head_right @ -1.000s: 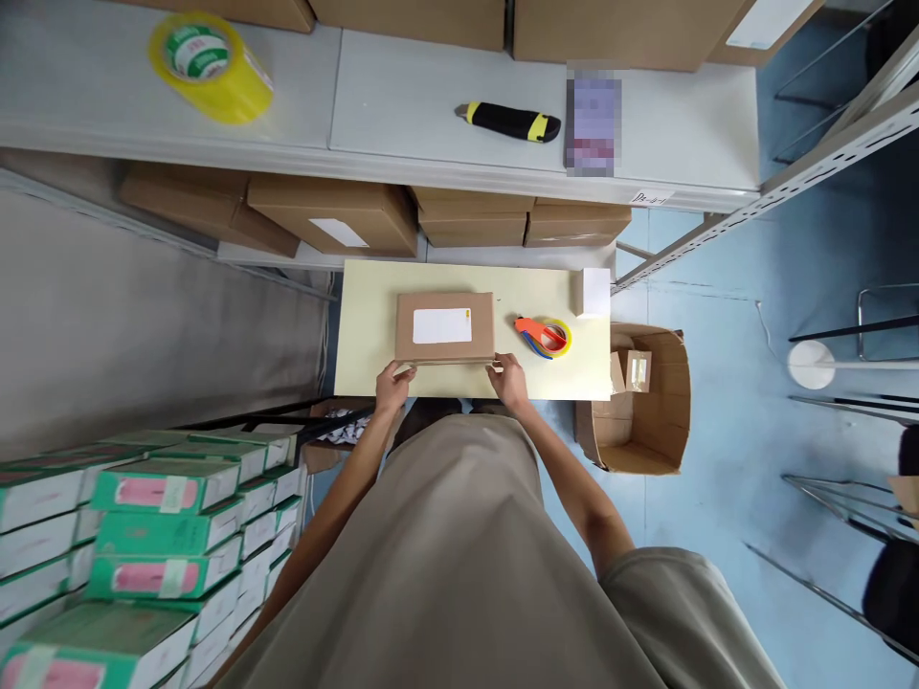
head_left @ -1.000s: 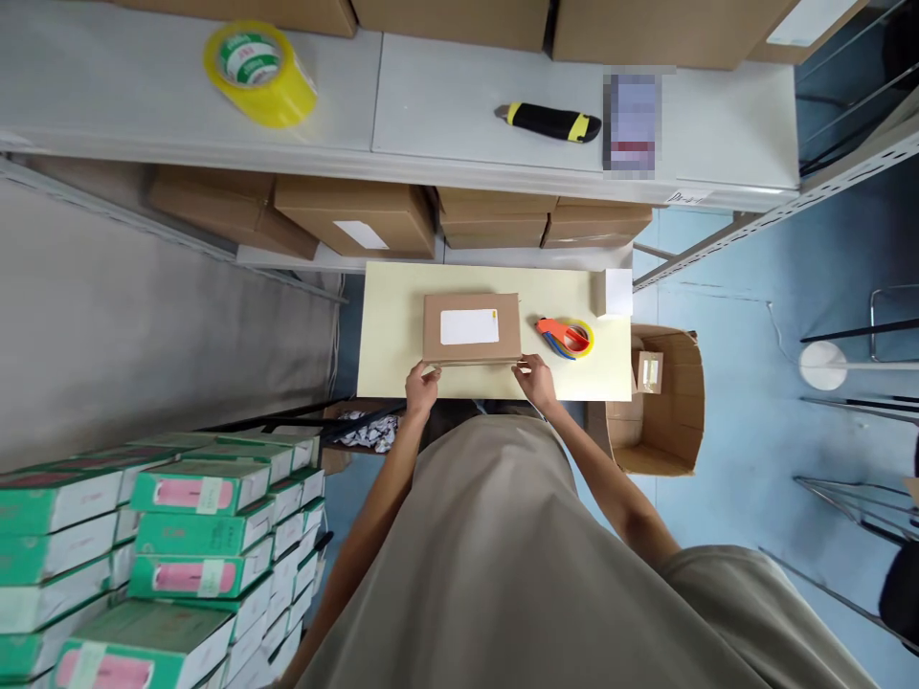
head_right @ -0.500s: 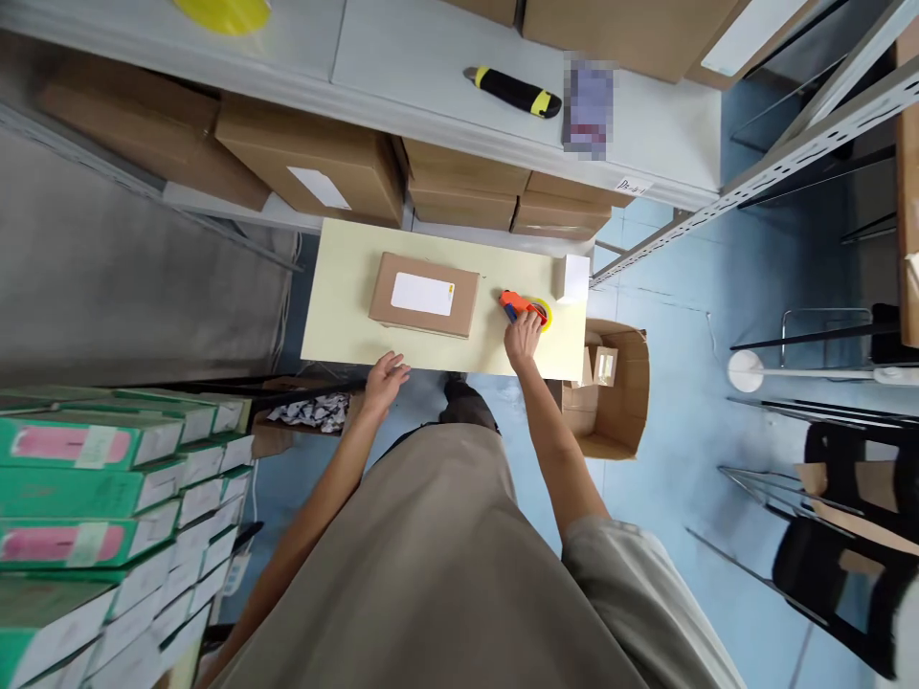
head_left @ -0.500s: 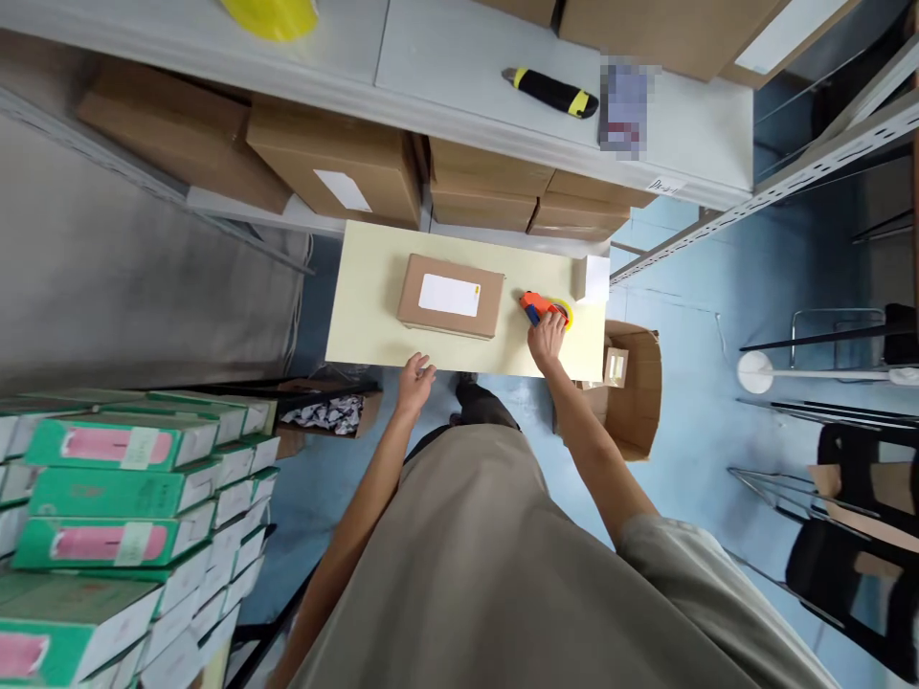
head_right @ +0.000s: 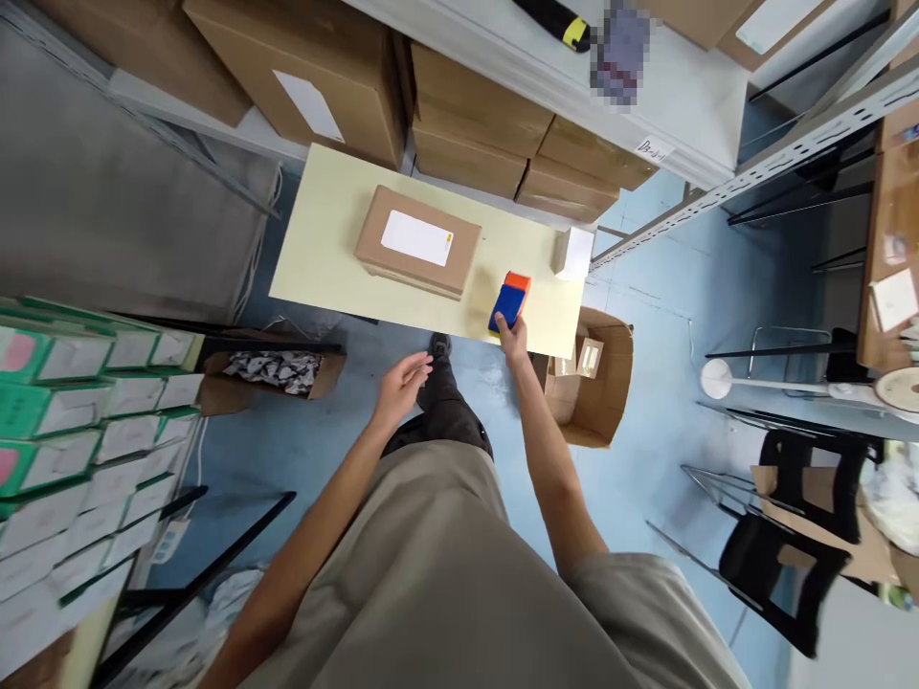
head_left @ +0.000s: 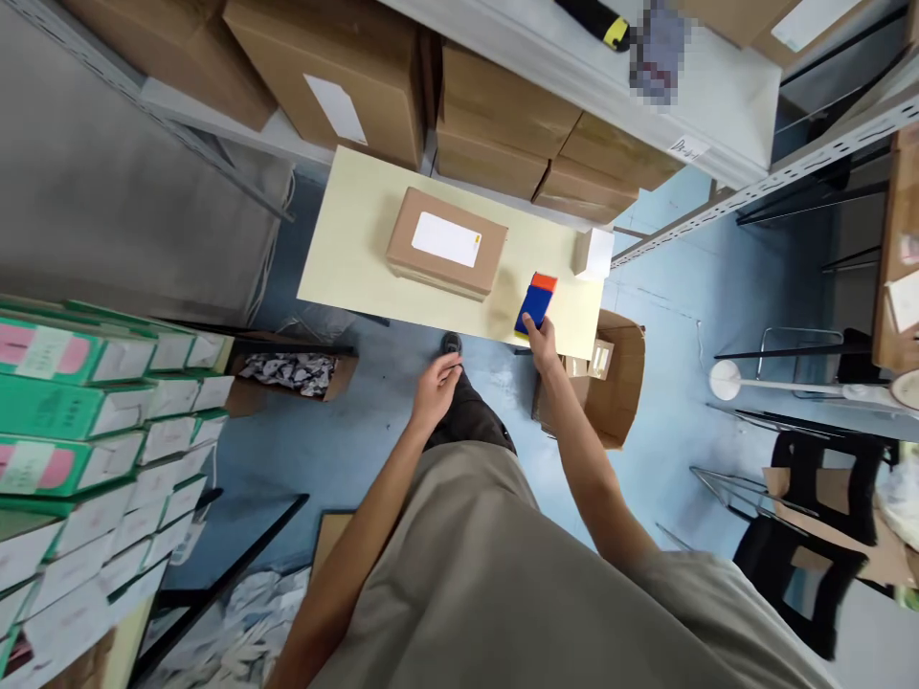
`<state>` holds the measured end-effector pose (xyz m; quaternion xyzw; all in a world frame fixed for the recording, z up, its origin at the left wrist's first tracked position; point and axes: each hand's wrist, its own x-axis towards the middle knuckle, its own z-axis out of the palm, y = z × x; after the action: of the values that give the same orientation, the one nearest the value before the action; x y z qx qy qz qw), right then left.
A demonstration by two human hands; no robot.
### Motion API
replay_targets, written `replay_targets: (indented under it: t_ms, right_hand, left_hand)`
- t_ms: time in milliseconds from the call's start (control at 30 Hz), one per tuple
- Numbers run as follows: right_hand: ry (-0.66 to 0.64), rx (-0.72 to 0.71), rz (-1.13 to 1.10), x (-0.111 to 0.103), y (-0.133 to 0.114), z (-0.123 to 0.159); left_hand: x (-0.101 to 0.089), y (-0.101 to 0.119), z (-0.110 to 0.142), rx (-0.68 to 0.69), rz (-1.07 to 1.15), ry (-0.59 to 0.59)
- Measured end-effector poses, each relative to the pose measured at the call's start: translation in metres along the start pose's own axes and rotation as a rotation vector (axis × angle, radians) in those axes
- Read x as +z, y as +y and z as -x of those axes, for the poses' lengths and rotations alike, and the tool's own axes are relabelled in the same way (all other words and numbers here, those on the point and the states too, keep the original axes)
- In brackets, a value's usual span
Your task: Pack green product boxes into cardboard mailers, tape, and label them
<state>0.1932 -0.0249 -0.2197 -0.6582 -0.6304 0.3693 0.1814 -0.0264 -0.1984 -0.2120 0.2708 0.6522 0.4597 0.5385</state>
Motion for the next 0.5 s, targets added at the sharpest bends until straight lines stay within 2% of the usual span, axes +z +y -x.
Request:
replay_targets:
  t_ms: [67, 100, 200, 267, 367, 500]
  right_hand:
    - [-0.057, 0.103, -0.465, 0.006, -0.009, 0.050]
    - [-0.102, 0.130, -0.628, 0.009, -0.016, 0.072]
    - [-0.118, 0.143, -0.893, 0.014, -0.037, 0.122]
    - [-0.071, 0.136, -0.941, 0.012, -0.050, 0.138]
    - [-0.033, 0.126, -0.911, 0.002, -0.065, 0.145]
    - [-0.143, 0.178, -0.981, -0.013, -0.070, 0.143]
  left_hand:
    - [0.022, 0.014, 0.004, 0.094, -0.035, -0.018]
    - [0.032, 0.022, 0.006, 0.144, -0.065, -0.026]
    - [0.047, 0.041, 0.017, 0.287, -0.158, -0.039]
    - [0.048, 0.051, 0.025, 0.348, -0.178, -0.054]
    - [0.042, 0.065, 0.035, 0.378, -0.185, -0.105]
    - [0.034, 0.080, 0.044, 0.379, -0.248, -0.158]
